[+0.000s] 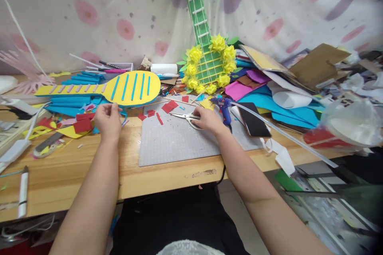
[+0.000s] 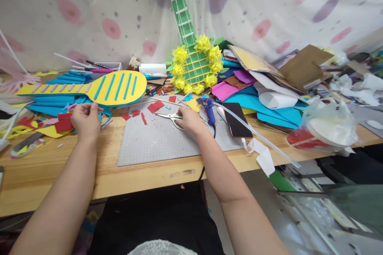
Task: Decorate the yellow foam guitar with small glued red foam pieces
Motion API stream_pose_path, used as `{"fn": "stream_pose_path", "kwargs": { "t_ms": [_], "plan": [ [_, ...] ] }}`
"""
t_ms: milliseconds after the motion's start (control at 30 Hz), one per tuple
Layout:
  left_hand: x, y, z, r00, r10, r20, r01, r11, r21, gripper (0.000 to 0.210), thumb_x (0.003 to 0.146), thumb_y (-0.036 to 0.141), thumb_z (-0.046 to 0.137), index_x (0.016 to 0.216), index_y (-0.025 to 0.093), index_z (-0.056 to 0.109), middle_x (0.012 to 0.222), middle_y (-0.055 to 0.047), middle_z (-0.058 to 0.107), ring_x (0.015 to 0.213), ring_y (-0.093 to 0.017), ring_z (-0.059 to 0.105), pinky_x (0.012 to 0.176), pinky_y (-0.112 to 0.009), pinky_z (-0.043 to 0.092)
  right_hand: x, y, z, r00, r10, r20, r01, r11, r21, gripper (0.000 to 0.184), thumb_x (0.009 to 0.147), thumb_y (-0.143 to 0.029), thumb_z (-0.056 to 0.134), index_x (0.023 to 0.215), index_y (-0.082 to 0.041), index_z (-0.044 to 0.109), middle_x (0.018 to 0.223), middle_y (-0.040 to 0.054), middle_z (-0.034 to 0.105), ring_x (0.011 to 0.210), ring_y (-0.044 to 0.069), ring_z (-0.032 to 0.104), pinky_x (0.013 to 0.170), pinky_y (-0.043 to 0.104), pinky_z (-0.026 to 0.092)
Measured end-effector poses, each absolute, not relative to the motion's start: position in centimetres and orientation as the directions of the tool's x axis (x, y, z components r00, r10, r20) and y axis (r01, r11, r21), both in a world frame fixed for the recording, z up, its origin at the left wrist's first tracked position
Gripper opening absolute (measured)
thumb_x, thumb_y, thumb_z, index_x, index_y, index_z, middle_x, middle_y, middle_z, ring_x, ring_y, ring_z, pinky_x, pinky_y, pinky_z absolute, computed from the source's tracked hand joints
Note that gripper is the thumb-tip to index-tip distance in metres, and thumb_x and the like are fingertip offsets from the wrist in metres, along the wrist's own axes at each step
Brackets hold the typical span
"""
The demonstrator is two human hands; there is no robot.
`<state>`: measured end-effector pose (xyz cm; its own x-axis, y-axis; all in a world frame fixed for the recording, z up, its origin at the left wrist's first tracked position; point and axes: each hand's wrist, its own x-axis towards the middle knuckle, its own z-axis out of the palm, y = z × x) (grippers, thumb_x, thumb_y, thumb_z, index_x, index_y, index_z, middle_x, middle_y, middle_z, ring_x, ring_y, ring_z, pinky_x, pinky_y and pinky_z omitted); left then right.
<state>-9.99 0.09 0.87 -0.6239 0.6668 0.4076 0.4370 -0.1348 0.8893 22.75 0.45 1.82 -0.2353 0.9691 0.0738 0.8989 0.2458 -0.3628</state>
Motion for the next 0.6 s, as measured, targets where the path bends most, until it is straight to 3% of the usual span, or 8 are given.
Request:
{"fn": "stream_pose_path", "kwargs": {
  "t_ms": [267, 400, 500, 600],
  "plan": [
    [-8.9, -0.1, 0.0, -0.482, 0.789, 0.380, 0.494, -0.114, 0.862, 0.011, 0.081, 0.028, 0.050, 0.085, 0.018, 0.051, 0.082, -0.003, 0.068, 0.062, -0.011, 0.061, 0.060, -0.024, 0.047, 22.3, 0.7, 1.9, -0.164, 0.933, 0.321, 0.865, 0.292, -0.408, 0.014, 0.079, -0.023, 0.053, 0.083, -0.019, 0.065, 0.089, 0.0058, 0.064, 0.085, 0.017, 0.056, 0.078, 0.028, 0.040],
    [-8.0, -0.4, -0.2, -0.388, 0.842, 0.375, 0.546, -0.118, 0.830, 0.015, 0.079, 0.027, 0.051, 0.092, 0.020, 0.052, 0.089, -0.003, 0.068, 0.070, -0.013, 0.064, 0.068, -0.026, 0.049, 20.1, 3.0, 2.8, -0.186, 0.954, 0.236, 0.836, 0.280, -0.472, 0.017, 0.079, -0.024, 0.052, 0.085, -0.018, 0.067, 0.091, 0.0055, 0.063, 0.078, 0.015, 0.056, 0.073, 0.026, 0.041],
    [-7.8, -0.5, -0.1, -0.378, 0.829, 0.413, 0.601, -0.120, 0.790, 0.019, 0.078, 0.025, 0.052, 0.096, 0.020, 0.053, 0.089, -0.003, 0.068, 0.073, -0.013, 0.064, 0.071, -0.026, 0.048, 17.7, 6.3, 3.2, -0.278, 0.947, 0.160, 0.830, 0.321, -0.457, 0.017, 0.077, -0.022, 0.053, 0.084, -0.018, 0.068, 0.090, 0.0051, 0.065, 0.083, 0.016, 0.056, 0.072, 0.025, 0.041],
    [-8.0, -0.6, 0.0, -0.413, 0.797, 0.440, 0.617, -0.110, 0.779, 0.021, 0.077, 0.022, 0.050, 0.097, 0.020, 0.054, 0.087, -0.003, 0.068, 0.073, -0.013, 0.062, 0.069, -0.026, 0.047, 15.6, 9.7, 2.7, -0.249, 0.960, 0.128, 0.858, 0.280, -0.431, 0.021, 0.077, -0.021, 0.050, 0.088, -0.020, 0.068, 0.096, 0.0050, 0.066, 0.085, 0.018, 0.058, 0.074, 0.027, 0.042]
  ]
}}
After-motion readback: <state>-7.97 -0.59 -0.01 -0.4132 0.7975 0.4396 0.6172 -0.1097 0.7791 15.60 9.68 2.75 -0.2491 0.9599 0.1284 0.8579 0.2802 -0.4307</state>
